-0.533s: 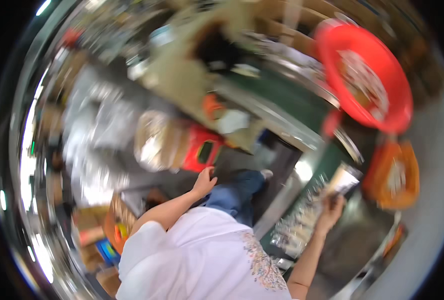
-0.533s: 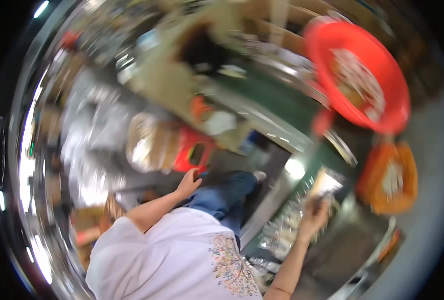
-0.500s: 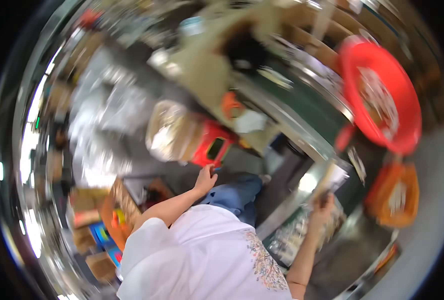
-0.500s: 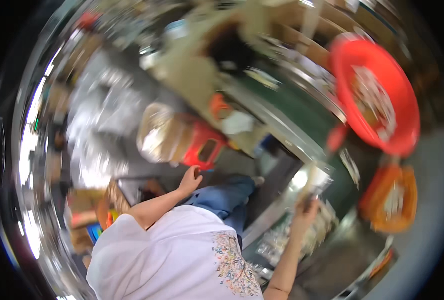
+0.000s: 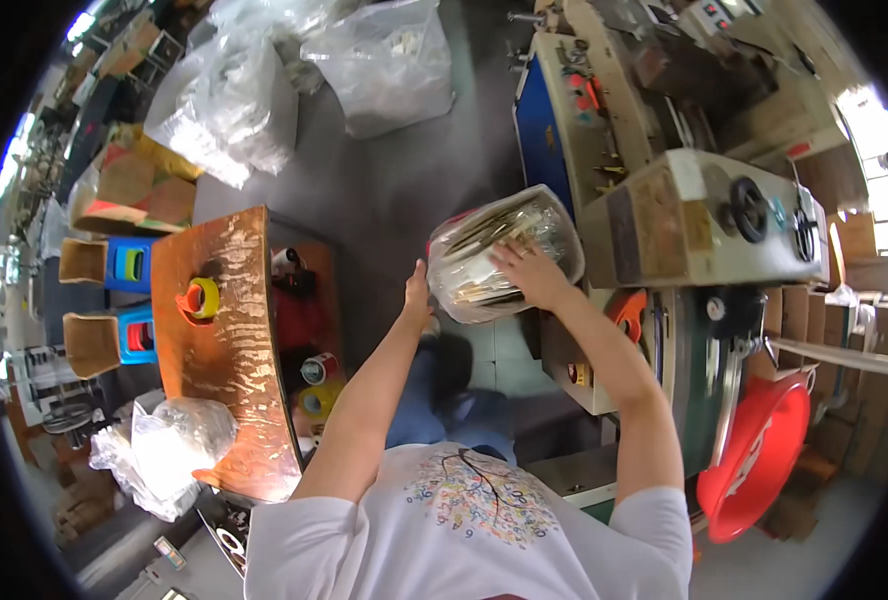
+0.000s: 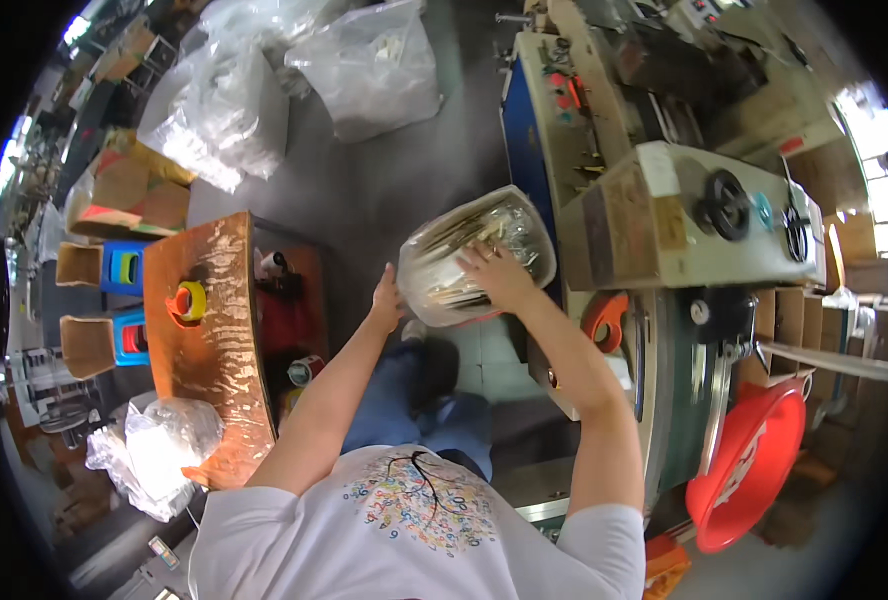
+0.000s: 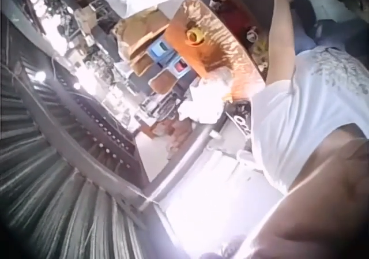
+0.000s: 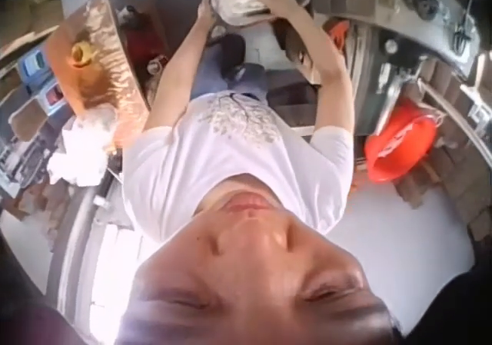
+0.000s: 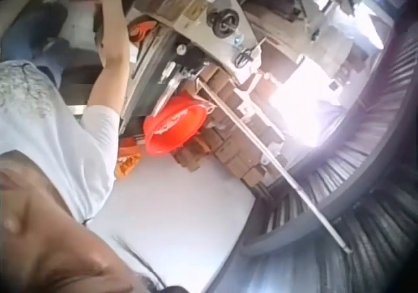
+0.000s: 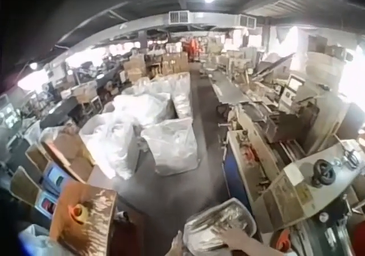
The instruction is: Sorting small packaged items and placing them into larger bags and boxes on a production floor.
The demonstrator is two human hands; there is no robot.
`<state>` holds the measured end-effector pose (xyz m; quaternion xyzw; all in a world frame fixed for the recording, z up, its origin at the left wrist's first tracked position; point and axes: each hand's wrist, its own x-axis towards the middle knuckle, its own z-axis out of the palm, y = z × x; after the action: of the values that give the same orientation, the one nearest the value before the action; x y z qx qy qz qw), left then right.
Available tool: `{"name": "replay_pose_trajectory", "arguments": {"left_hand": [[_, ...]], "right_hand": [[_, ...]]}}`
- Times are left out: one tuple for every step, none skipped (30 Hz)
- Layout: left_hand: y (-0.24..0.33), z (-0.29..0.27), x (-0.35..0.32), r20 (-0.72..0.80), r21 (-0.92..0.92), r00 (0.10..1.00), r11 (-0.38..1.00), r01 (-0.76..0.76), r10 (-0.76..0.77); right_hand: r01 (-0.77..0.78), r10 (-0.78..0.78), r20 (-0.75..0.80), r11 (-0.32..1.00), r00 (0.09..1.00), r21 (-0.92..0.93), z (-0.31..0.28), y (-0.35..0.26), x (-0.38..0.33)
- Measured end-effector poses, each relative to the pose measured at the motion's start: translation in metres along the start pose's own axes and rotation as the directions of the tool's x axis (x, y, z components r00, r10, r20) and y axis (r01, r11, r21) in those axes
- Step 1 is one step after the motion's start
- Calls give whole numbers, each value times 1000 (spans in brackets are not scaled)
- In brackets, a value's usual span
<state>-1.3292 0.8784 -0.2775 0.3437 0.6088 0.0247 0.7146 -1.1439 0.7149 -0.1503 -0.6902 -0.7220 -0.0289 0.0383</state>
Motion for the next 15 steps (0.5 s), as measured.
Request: {"name": "replay_pose_trajectory", "arguments": {"left_hand": [[-8,-6,18,119,-70,993,997,13,-4],[-8,2,23,122,-78,992,996,46,-36],[-3,15,18,221,-55,974,998,-42,53],[2,27,11,316,-45,938,990,-137,144],[-1,34,4,296,-206,947,976,-65,126],[-7,34,12,284,-225,950,972,-63,127],[-16,34,22,179,-94,974,988,-121,137],[-21,34,34,70,44,985,986,-158,155],[-24,40,31,65,36,987,989,-147,144],[-32,48,21,50,52,988,987,-149,147],[-41,56,9,37,70,987,985,-157,155],[-96,24,46,-233,62,930,959,-277,284],[-91,44,43,-239,253,931,944,-214,275],[-73,65,25,-238,443,934,885,-140,267],[-48,82,3,-283,452,932,889,-80,227]], "right_hand": [[-74,74,7,977,997,200,11,7,11],[-172,170,41,909,985,379,20,16,14],[-154,171,-18,927,985,343,26,27,18],[-152,158,9,925,987,349,33,35,21],[-229,230,29,932,973,283,43,37,20],[-288,290,20,935,957,205,48,42,25],[-371,352,159,923,922,106,54,33,25],[-402,389,193,915,901,34,58,22,25],[-379,347,307,924,886,52,60,20,14],[-359,300,413,930,860,73,62,21,4],[-355,295,417,932,860,73,63,27,-7],[-244,204,226,956,952,164,54,15,19],[-229,214,98,957,972,181,62,26,6],[-247,229,120,954,966,170,62,34,0],[-237,236,25,961,972,145,55,41,9]]}}
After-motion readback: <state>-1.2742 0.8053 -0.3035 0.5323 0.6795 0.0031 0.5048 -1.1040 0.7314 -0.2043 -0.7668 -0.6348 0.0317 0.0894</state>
